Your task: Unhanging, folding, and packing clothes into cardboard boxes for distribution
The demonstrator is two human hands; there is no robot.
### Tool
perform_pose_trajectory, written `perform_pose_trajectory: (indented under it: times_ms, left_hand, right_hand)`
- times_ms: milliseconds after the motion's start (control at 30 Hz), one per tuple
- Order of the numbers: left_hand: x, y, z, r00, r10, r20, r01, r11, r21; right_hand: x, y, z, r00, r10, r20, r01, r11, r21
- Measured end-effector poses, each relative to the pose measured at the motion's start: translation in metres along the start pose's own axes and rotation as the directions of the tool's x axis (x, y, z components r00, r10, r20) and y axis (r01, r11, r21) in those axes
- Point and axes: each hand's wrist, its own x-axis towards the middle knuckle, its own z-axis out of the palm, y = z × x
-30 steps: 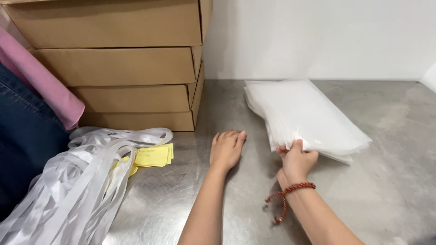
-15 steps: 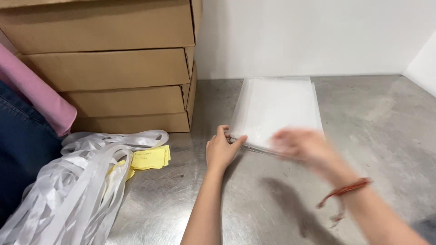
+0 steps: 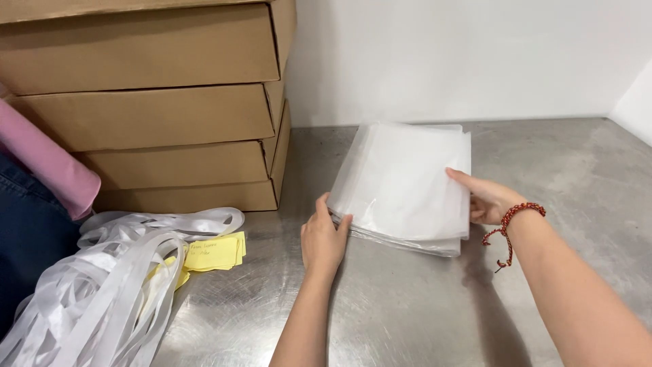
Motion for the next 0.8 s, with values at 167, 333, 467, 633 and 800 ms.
perform_pose_trajectory:
  times_ms: [167, 333, 467, 633, 800]
  left_hand:
    - [-0.009, 0.008, -0.01, 0.993, -0.05, -0.111, 0.036, 0.991, -0.131]
    - [0.0, -0.003, 0.004, 0.958, 0.026, -0.286, -0.073, 0.985, -0.156]
    - [0.012, -0.017, 0.02, 0.944, 0.105, -0.312, -0.124, 0.991, -0.042]
    - [0.014, -0.008, 0.017, 0.98, 0.111, -0.165, -0.089, 0.987, 0.135]
    - [0.025, -0.012, 0.026, 0.984, 0.086, -0.156, -0.064, 0.988, 0.138]
  right_hand:
    - [-0.033, 0.005, 0.025, 0.998, -0.016, 0.055, 0.016, 1.0, -0.003]
    - [0.064, 0.075, 0.03, 0.972, -0.076, -0.223, 0.154, 0.921, 0.358]
    - [0.037, 0.033, 0.088, 0.966, -0.073, -0.249, 0.173, 0.898, 0.405]
    - [0.058, -0.02, 0.157, 0.999, -0.023, -0.038, 0.042, 0.769, 0.638]
    - [0.108, -0.022, 0.221, 0.999, -0.043, -0.014, 0.041, 0.736, 0.676]
